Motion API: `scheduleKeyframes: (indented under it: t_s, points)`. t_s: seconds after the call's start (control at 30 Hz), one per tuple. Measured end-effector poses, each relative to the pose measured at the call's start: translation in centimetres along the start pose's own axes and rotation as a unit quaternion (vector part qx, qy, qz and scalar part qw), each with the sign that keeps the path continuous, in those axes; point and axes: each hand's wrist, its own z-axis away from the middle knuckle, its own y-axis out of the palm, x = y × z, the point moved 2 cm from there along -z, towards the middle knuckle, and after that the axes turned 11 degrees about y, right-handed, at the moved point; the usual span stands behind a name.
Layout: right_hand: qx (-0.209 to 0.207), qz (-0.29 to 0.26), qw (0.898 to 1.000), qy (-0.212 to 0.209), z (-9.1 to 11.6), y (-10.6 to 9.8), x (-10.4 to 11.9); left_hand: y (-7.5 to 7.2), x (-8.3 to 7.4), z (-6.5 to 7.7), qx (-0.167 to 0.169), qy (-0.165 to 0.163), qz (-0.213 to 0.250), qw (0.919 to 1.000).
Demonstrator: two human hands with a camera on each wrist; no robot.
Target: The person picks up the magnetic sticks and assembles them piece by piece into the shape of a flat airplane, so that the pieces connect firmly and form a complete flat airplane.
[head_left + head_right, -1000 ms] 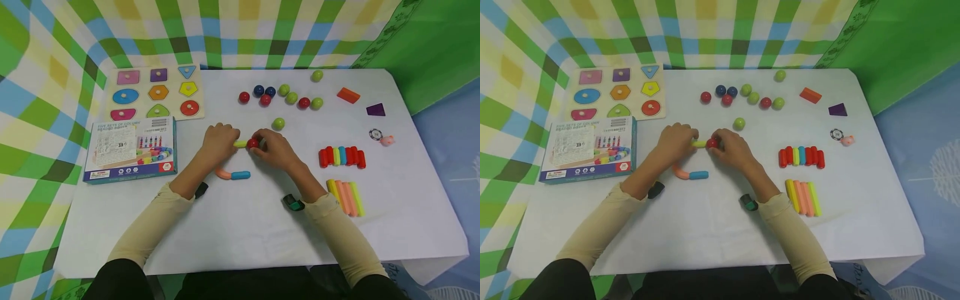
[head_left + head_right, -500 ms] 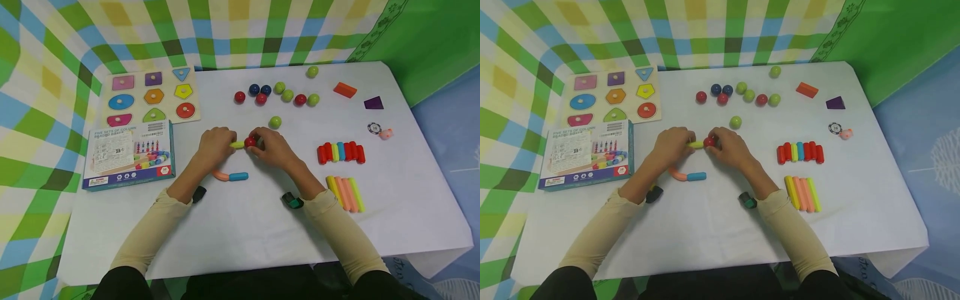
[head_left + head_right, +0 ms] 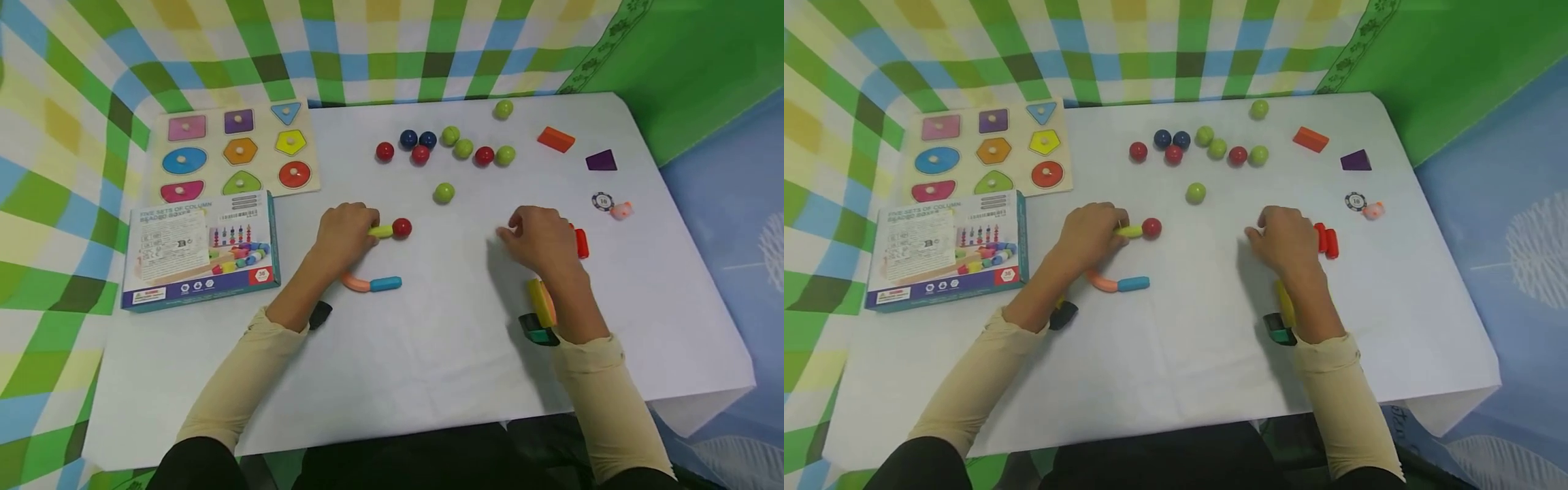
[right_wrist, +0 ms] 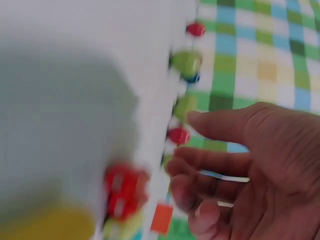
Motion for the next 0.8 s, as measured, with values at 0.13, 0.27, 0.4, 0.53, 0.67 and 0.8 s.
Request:
scheduleKeyframes:
  t_s: [0.13,0.27,0.4,0.53,0.67,0.8]
  points:
    - [0.012,0.032,0.999,0.033,0.0,0.1,-2.1,-0.1,0.1,0.1,0.007,-0.003,-0.008,0.9999]
    - [0.007,0.012,0.999,0.031,0.0,0.8,-2.6,-0.4,-0.4,0.9,-0.005,0.006,-0.032,0.9995]
    - [0.001,0.011,1.0,0.018,0.1,1.1,-2.5,-0.9,-1.6,2.7,-0.002,0.025,-0.034,0.9991]
    - [0.005,0.021,1.0,0.01,0.3,1.1,-2.2,-0.2,-2.8,4.2,0.042,0.062,-0.016,0.997]
    - [0.006,0.025,1.0,0.004,0.5,1.2,-1.9,1.1,-3.1,4.8,0.067,0.077,0.006,0.9948]
    - [0.009,0.024,1.0,-0.001,0.5,1.5,-1.6,1.8,-3.1,4.9,0.066,0.07,0.012,0.9953]
